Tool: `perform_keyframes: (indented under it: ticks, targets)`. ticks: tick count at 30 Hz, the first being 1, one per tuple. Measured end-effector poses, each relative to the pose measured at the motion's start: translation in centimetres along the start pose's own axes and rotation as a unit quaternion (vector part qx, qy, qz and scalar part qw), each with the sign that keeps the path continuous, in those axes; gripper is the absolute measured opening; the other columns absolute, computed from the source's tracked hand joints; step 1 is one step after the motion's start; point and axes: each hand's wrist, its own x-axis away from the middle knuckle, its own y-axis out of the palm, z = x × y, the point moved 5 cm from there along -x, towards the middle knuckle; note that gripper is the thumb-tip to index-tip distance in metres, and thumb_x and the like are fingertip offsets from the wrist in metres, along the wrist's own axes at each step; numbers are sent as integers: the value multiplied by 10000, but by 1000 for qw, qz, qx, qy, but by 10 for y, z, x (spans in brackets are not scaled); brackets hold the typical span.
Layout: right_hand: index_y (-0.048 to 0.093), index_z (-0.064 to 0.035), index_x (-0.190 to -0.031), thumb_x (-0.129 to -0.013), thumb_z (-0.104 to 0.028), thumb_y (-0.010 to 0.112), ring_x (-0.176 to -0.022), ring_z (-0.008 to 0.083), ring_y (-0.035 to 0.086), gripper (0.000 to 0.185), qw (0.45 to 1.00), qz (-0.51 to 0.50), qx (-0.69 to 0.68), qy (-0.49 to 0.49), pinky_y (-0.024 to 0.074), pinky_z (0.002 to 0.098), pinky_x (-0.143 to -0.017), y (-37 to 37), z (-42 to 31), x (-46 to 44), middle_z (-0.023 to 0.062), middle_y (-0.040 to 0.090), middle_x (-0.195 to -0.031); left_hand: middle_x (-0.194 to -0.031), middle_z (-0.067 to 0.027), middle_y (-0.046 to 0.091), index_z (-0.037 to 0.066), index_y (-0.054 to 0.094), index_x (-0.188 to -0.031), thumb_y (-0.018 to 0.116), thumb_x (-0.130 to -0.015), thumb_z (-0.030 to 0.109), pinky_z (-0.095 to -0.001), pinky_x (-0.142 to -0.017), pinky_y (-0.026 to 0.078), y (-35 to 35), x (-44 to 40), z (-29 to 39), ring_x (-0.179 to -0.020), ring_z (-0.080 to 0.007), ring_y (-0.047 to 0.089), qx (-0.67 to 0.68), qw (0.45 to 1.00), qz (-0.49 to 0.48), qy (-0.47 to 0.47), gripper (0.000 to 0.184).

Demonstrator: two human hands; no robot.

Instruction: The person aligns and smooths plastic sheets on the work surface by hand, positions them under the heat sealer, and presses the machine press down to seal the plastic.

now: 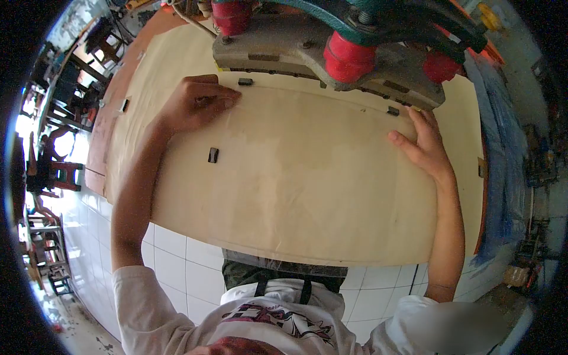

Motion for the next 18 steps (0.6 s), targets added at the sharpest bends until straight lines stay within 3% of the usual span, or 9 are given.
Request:
perform_keyframes:
  ticks: [5, 9, 11, 18]
  targets:
    - [475, 134, -1359, -879, -469, 716, -1320, 390, 433, 808, 1000, 5, 12, 9, 312, 439, -1134, 0, -2, 3, 269, 495, -1374, -828, -144, 702, 13, 763, -1016, 698, -887, 103, -382, -686, 526, 0, 1, 1, -758, -270, 666, -1, 998, 28, 49, 170]
    - [467, 118, -1375, -888, -471, 704, -1313, 384, 434, 800, 1000, -1, -14, 3, 316, 439, -1128, -1, -6, 1, 251, 495, -1369, -802, -131, 694, 19, 765, -1006, 703, -885, 97, -373, -660, 515, -1, 1, 3, -732, -253, 649, -14, 1000, 15, 12, 157]
    - [464, 113, -1380, -891, -472, 700, -1308, 382, 436, 799, 1000, -5, -4, -9, 318, 438, -1125, -1, -9, 0, 247, 495, -1366, -734, -93, 645, 72, 784, -974, 722, -867, 109, -356, -583, 479, 0, 1, 0, -634, -225, 606, 3, 996, 64, 62, 129]
    - [457, 156, -1368, -883, -497, 696, -1278, 401, 455, 847, 1000, 4, 7, -13, 327, 459, -1115, 2, 0, 0, 279, 509, -1328, -722, -94, 636, 85, 789, -976, 723, -874, 122, -360, -587, 474, -2, 1, 4, -647, -224, 603, -2, 997, 62, 51, 127]
